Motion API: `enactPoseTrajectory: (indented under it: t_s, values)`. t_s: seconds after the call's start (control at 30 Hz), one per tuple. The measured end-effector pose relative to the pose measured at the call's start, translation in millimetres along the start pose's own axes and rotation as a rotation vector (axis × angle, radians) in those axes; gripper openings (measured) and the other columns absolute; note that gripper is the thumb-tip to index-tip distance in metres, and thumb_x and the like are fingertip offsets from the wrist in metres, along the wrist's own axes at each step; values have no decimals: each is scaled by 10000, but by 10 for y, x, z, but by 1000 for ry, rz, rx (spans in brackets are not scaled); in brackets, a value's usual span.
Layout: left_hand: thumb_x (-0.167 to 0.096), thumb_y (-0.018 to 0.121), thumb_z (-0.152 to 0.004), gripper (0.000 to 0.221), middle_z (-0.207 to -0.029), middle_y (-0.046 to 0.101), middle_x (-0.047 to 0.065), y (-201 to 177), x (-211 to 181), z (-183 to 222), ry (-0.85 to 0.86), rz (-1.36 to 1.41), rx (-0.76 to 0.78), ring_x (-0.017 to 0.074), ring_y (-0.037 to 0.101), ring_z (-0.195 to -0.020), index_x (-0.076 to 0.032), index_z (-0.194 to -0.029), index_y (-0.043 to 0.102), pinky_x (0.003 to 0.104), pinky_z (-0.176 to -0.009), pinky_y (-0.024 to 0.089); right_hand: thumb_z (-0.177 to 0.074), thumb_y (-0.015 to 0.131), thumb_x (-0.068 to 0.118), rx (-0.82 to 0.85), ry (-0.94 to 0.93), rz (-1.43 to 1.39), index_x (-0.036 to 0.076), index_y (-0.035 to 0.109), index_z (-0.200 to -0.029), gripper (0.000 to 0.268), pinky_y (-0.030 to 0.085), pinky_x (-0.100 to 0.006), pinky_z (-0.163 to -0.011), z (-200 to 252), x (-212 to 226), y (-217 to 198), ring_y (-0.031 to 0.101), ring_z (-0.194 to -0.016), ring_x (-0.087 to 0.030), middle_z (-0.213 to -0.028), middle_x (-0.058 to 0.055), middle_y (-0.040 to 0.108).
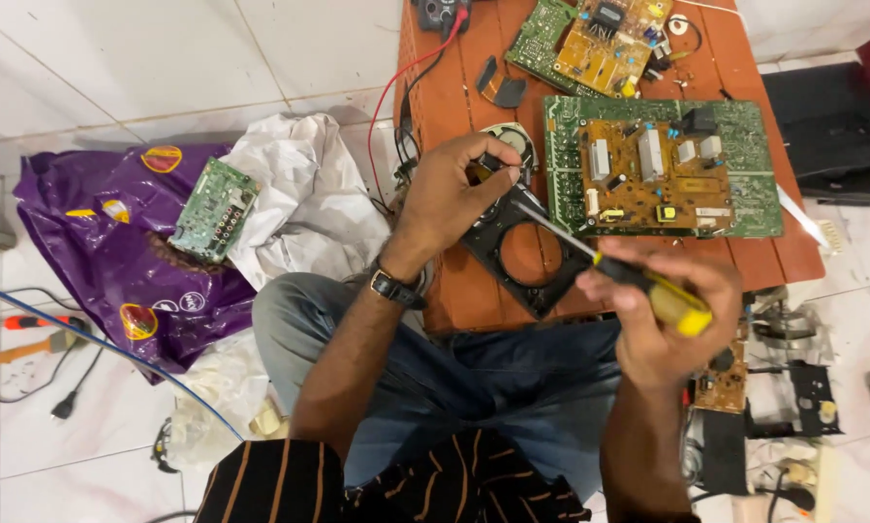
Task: Testing and repairing various electronic circuit boards using a screwdriver and manual manipulation of components.
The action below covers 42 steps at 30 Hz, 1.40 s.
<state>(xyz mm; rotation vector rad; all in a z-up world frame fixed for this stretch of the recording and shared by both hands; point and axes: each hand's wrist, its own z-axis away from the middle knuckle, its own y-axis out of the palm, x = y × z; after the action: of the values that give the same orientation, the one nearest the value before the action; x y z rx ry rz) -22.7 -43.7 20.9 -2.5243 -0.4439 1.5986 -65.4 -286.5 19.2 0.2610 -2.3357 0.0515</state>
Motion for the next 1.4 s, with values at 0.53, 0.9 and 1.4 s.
enactPoseTrajectory:
  t_s: [0.53, 0.9, 1.4]
  values:
    - [-80, 733, -883, 115, -980, 747, 21, -59, 152, 44, 18, 113, -16, 136, 687, -885, -71, -997, 720, 269, -834, 528, -948, 671, -111, 271, 127, 283, -44, 447, -1077, 267, 595, -302, -719, -538, 261, 468, 689, -900, -279, -1112, -293, 669]
    - [-29, 717, -894, 116, -963, 666, 20, -64, 204, 81, 170, 125, -20, 155, 605, -851, -51, -990, 656, 283, -791, 475, -1004, 812, 99, 492, -117, 679, -40, 504, -1264, 425, 451, -308, -556, -1219, 8, 888, 627, -663, -198, -951, -146, 685]
    - [-34, 700, -923, 75, -926, 642, 22, -39, 237, 104, 117, 175, -49, 154, 589, -840, -54, -982, 660, 275, -784, 463, -1156, 495, 335, 384, 50, 588, 53, 495, -1120, 284, 380, -265, -435, -1365, -642, 1098, 544, -507, -116, -721, -11, 550]
